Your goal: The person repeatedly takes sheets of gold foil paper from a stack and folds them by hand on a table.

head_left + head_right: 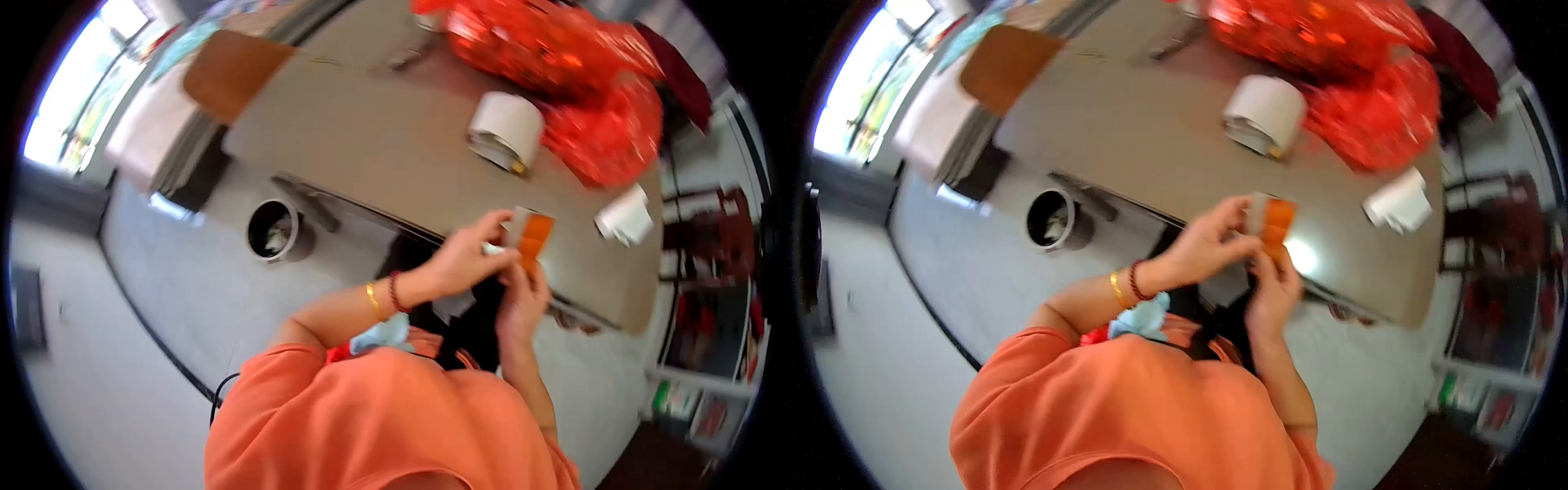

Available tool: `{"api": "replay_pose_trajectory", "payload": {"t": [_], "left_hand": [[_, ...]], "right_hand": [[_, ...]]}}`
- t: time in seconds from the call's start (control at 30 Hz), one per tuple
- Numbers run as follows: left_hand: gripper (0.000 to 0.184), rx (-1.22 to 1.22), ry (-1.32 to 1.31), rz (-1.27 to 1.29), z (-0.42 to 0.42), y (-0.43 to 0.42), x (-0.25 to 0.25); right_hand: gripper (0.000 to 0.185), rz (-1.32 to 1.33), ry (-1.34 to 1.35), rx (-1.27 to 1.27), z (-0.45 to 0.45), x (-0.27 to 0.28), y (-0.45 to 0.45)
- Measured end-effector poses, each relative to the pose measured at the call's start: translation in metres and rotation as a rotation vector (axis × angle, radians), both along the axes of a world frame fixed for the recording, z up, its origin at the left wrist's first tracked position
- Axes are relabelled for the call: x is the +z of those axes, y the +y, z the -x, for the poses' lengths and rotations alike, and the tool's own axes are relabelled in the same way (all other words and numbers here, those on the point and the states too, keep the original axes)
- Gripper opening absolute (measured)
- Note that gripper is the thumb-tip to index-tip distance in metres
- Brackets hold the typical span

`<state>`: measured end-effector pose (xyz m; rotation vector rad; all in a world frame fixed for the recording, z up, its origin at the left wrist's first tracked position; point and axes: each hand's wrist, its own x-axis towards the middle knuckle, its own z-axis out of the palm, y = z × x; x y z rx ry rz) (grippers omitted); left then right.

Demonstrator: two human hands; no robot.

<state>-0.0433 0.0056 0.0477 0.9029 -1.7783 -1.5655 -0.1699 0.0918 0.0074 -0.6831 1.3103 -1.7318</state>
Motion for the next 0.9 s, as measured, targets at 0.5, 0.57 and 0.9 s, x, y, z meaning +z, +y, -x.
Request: {"api": "replay_pose_trajectory", "payload": {"t": [0.5,0.57,0.9], "left_hand": [[0.030,-0.295,-0.587,1.169,0.002,-0.080,-0.008],[0.029,-0.193,-0.511,1.270,-0.003,-0.063,-0.013],[0.041,-0.139,-0.373,1.223,-0.031,-0.010,-0.041]], "right_hand": [[0.044,0.220,1.655,0.231,0.054,0.005,-0.022],[0.045,0.217,1.659,0.186,0.049,0.001,-0.020],[0.021,0.342,1.443,0.243,0.060,0.001,-0.031]]}}
